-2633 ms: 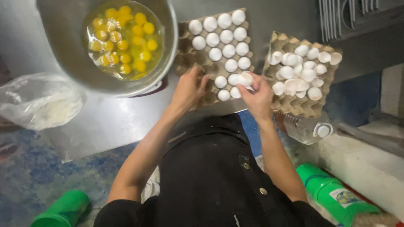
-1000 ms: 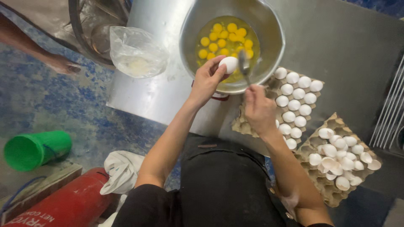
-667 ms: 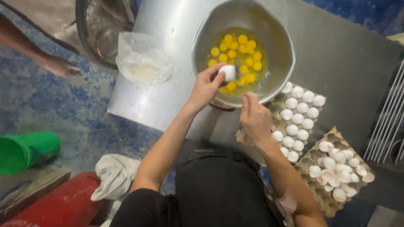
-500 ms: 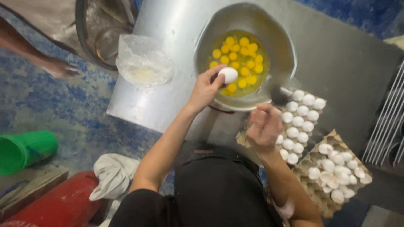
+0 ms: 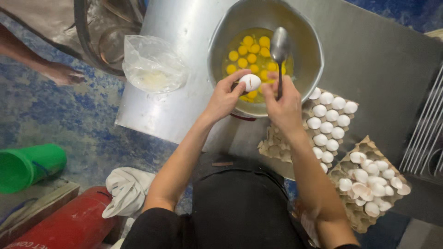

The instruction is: The person cracks many eggs into a large metal bowl one at a time, occasionally using a spoon to scoop yolks or stir.

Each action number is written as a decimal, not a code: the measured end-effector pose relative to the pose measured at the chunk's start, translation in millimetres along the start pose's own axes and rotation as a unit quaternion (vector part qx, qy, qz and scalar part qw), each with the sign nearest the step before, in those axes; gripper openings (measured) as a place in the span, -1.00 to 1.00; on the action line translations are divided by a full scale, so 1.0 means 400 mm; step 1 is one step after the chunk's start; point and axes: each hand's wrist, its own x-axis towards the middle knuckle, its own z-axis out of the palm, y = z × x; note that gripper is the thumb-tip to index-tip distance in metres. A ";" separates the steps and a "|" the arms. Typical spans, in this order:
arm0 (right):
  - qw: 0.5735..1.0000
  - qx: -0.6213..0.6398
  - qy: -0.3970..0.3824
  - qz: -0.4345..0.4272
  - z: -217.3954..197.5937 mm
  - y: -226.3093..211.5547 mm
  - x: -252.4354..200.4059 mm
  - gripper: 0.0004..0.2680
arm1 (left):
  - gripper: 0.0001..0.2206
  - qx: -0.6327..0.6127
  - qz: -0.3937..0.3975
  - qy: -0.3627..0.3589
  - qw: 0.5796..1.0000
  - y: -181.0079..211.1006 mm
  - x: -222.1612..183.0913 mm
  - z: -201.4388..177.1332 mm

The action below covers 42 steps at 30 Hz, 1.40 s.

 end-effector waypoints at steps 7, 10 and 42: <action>0.995 0.000 -0.103 0.011 -0.014 0.044 0.060 -0.75 | -0.57 0.198 -0.011 -0.039 0.979 0.066 0.008 0.013; 0.992 0.002 -0.123 0.032 -0.023 0.069 0.063 -0.75 | -0.56 0.221 -0.006 -0.058 0.973 0.079 0.023 0.012; 0.987 -0.108 -0.104 -0.058 -0.076 0.150 0.091 -0.80 | -0.72 0.514 0.242 -0.051 0.821 0.072 0.093 0.004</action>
